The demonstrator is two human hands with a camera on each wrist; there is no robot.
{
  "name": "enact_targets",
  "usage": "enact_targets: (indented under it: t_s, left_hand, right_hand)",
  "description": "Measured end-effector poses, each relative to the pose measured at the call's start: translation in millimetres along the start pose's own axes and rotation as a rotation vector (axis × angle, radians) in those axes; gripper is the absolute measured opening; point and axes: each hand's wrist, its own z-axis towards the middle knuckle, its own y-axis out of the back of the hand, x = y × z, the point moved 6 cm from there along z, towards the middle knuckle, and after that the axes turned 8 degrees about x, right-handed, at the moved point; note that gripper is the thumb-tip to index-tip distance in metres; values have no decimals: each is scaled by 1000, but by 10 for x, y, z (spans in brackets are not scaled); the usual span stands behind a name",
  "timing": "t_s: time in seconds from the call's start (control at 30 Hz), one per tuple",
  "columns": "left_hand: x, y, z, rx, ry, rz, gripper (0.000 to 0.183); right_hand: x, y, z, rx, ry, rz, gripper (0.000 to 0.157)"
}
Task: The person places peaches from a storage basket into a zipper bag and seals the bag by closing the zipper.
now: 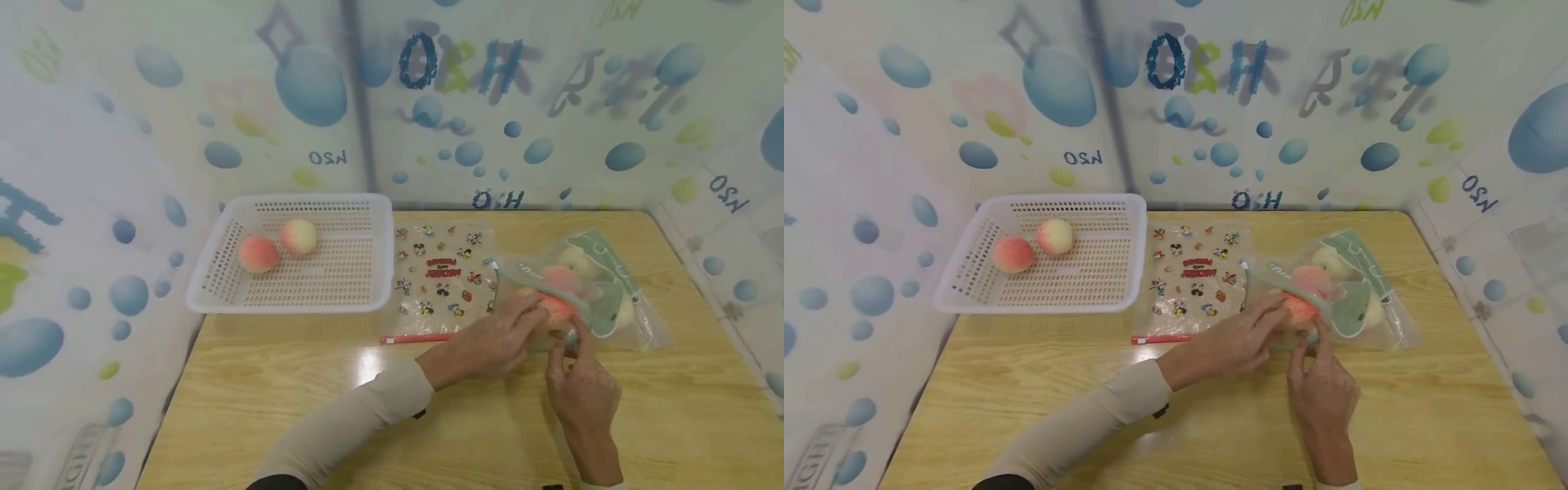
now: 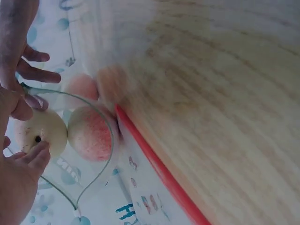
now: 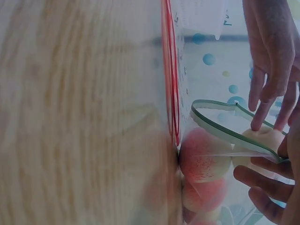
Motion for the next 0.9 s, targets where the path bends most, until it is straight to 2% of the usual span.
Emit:
enact_targets:
  t_s: [0.07,0.17,0.23,0.33,0.4,0.6,0.7,0.8,0.9]
  left_hand:
    - [-24,-39,-3,23,-27,-81,58]
    - [-48,-111,37,106,-54,-196,56]
    - [-59,-157,57,181,-67,-200,56]
    - [-44,-163,37,217,-58,-135,54]
    - [-7,-148,-9,225,-19,-61,54]
    - [143,-88,-121,204,65,-48,43]
    - [268,-72,-153,204,146,-32,41]
    - [403,-47,-166,231,239,34,43]
    - [501,-23,-151,234,285,86,46]
  right_hand:
    - [-2,16,17,-5,5,-4,45]
    - [-10,31,30,-10,-20,9,44]
    - [-17,39,24,-12,-39,12,43]
    - [-49,54,5,-22,-59,-2,44]
    - [-78,67,-8,-20,-62,-15,44]
    - [-132,71,-17,7,-109,2,45]
    - [-130,69,-10,21,-124,19,44]
    - [-128,72,-8,25,-132,24,44]
    - [-125,78,-9,26,-132,21,44]
